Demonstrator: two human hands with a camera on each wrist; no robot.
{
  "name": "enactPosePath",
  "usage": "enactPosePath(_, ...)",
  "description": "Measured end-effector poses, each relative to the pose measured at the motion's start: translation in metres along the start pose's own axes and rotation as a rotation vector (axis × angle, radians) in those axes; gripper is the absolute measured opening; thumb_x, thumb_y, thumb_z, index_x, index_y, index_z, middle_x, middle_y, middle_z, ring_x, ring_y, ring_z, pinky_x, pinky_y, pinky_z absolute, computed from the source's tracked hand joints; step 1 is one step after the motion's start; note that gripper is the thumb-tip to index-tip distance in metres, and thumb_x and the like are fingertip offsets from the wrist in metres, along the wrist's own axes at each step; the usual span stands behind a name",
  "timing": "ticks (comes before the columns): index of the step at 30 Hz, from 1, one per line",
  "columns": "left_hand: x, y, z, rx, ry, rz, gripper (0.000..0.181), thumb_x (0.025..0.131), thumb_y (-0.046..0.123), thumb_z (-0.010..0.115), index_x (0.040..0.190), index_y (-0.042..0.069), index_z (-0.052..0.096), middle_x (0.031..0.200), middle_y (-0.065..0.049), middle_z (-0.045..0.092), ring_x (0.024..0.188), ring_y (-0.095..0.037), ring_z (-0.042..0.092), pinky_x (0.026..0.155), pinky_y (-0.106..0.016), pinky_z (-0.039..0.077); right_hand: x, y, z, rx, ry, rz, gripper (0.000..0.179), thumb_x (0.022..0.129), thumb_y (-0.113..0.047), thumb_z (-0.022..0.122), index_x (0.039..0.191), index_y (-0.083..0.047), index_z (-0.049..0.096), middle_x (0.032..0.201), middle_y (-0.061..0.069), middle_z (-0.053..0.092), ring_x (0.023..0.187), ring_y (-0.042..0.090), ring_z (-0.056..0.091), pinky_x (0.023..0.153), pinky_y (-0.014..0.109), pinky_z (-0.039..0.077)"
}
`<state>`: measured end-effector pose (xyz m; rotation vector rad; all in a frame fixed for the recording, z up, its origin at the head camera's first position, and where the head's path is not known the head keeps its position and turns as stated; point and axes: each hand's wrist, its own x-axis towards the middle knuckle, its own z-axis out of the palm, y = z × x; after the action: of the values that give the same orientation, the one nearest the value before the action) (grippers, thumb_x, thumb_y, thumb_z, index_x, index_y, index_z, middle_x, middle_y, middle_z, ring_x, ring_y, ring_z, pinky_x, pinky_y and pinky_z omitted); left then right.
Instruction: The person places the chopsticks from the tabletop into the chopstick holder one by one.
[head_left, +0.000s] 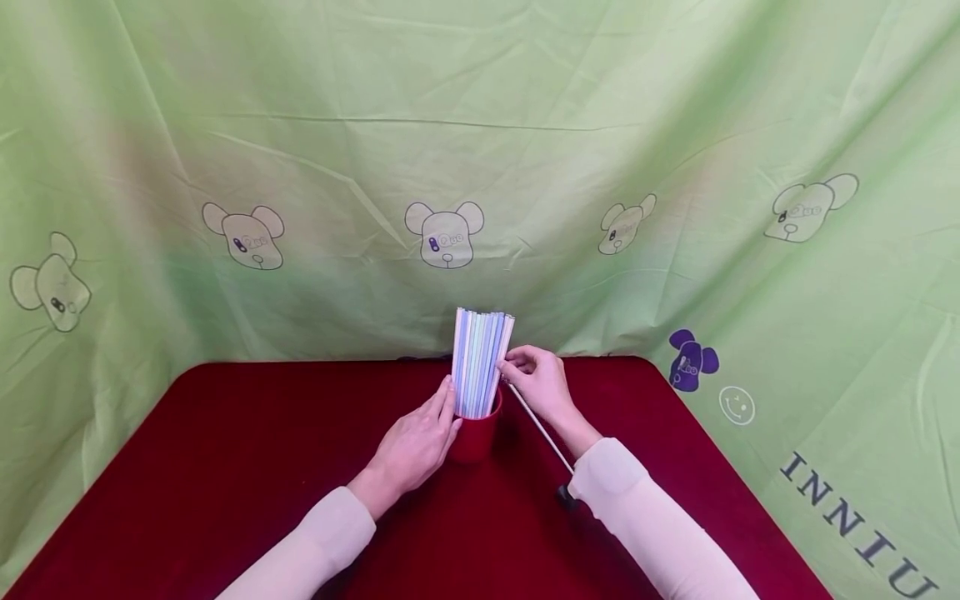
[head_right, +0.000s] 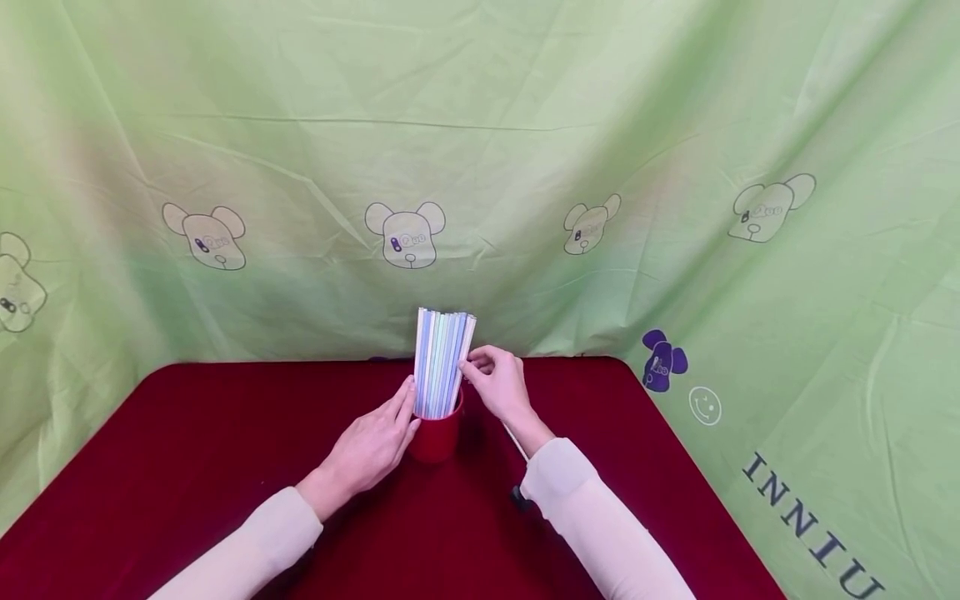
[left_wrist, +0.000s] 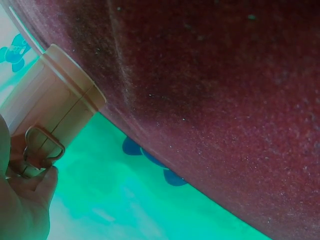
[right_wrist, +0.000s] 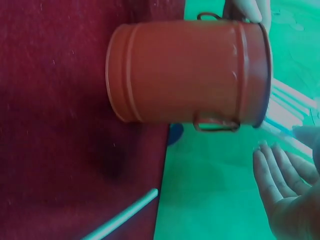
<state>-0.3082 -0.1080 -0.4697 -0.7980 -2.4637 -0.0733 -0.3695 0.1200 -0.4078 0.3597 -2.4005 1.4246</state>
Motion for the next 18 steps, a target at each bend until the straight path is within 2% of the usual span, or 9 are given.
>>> enactPosePath(3, 0.0, 0.0, 0.0, -0.007, 0.005, 0.002, 0.057, 0.108, 0.028, 0.051, 0.149, -0.009, 0.044, 0.155, -0.025, 0.045, 0.139, -0.028, 0.051, 0.101, -0.036, 0.054, 0.003, 0.0, -0.008, 0.041, -0.017, 0.025, 0.021, 0.096, -0.016, 0.073, 0.105, 0.003, 0.073, 0.093, 0.022, 0.075, 0.081, 0.034, 0.075, 0.072, 0.032, 0.062)
enactPosePath(7, 0.0, 0.0, -0.001, -0.014, 0.006, -0.001, 0.057, 0.108, 0.028, 0.051, 0.149, -0.01, 0.044, 0.155, -0.025, 0.044, 0.14, -0.028, 0.051, 0.102, -0.036, 0.053, 0.007, 0.007, -0.016, 0.066, -0.039, 0.035, 0.022, 0.099, -0.013, 0.068, 0.109, 0.006, 0.07, 0.096, 0.024, 0.073, 0.085, 0.04, 0.074, 0.074, 0.039, 0.064)
enactPosePath(13, 0.0, 0.0, -0.002, -0.017, 0.014, 0.003, 0.056, 0.107, 0.028, 0.052, 0.149, -0.01, 0.044, 0.155, -0.025, 0.044, 0.139, -0.028, 0.051, 0.101, -0.036, 0.054, 0.01, 0.027, -0.023, -0.15, -0.085, 0.024, 0.018, 0.096, -0.011, 0.069, 0.107, 0.002, 0.072, 0.094, 0.015, 0.075, 0.085, 0.031, 0.073, 0.074, 0.03, 0.058)
enactPosePath(16, 0.0, 0.0, -0.001, -0.022, 0.02, 0.006, 0.056, 0.107, 0.027, 0.052, 0.149, -0.01, 0.045, 0.155, -0.026, 0.045, 0.139, -0.029, 0.051, 0.101, -0.037, 0.054, 0.012, 0.039, -0.023, -0.248, -0.127, 0.006, 0.018, 0.093, -0.009, 0.072, 0.107, 0.002, 0.072, 0.095, 0.012, 0.075, 0.086, 0.025, 0.071, 0.078, 0.033, 0.057)
enactPosePath(18, 0.0, 0.0, 0.0, -0.024, 0.023, 0.009, 0.056, 0.107, 0.027, 0.052, 0.148, -0.01, 0.045, 0.154, -0.026, 0.045, 0.139, -0.029, 0.051, 0.101, -0.037, 0.054, 0.013, 0.048, -0.023, -0.293, -0.164, -0.017, 0.021, 0.091, -0.006, 0.072, 0.108, 0.005, 0.07, 0.098, 0.015, 0.074, 0.088, 0.027, 0.071, 0.08, 0.038, 0.059)
